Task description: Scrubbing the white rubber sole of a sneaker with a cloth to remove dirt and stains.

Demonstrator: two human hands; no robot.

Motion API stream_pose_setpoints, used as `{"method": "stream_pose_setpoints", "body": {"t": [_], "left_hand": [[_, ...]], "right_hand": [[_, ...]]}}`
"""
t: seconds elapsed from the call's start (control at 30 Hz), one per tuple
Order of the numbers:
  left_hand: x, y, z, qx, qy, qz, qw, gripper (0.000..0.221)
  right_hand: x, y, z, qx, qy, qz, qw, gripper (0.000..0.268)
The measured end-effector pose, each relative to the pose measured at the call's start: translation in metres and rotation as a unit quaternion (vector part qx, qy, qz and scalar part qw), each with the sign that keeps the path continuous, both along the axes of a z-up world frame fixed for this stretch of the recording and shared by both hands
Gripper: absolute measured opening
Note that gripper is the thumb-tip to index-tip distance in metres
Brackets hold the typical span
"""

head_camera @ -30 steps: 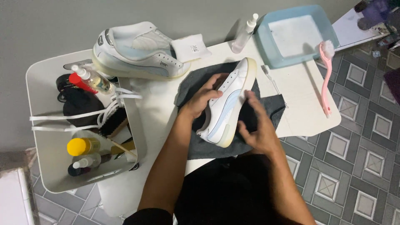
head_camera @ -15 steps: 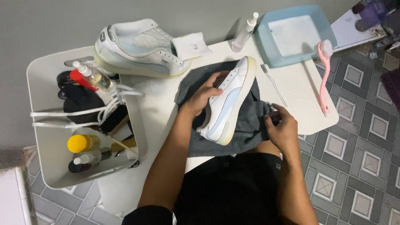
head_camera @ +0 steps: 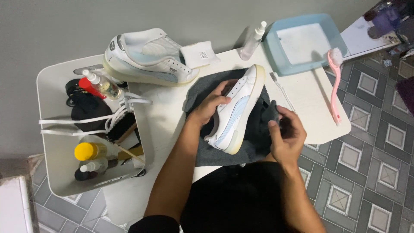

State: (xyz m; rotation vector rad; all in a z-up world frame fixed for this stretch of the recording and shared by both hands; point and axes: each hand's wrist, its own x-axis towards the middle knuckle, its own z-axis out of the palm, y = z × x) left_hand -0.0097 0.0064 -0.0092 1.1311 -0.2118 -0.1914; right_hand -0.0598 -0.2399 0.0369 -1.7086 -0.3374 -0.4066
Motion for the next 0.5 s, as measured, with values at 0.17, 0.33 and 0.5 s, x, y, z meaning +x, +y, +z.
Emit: {"method": "stream_pose_setpoints", "body": {"t": [0.17, 0.33, 0.5], "left_hand": [[-0.001, 0.0, 0.002, 0.003, -0.006, 0.001, 1.0, 0.075], [0.004, -0.001, 0.0, -0.005, -0.015, 0.0, 1.0, 0.073], [-0.003, -0.001, 0.01, -0.01, -0.012, -0.002, 1.0, 0.076]], "right_hand": [[-0.015, 0.01, 0.008, -0.049, -0.008, 0.059, 0.997, 0.041], [-0.026, 0.025, 0.016, -0.133, -0.021, 0.175, 0.975, 0.041], [-0.038, 0.03, -0.004, -0.148, -0.03, 0.119, 0.981, 0.051]]}}
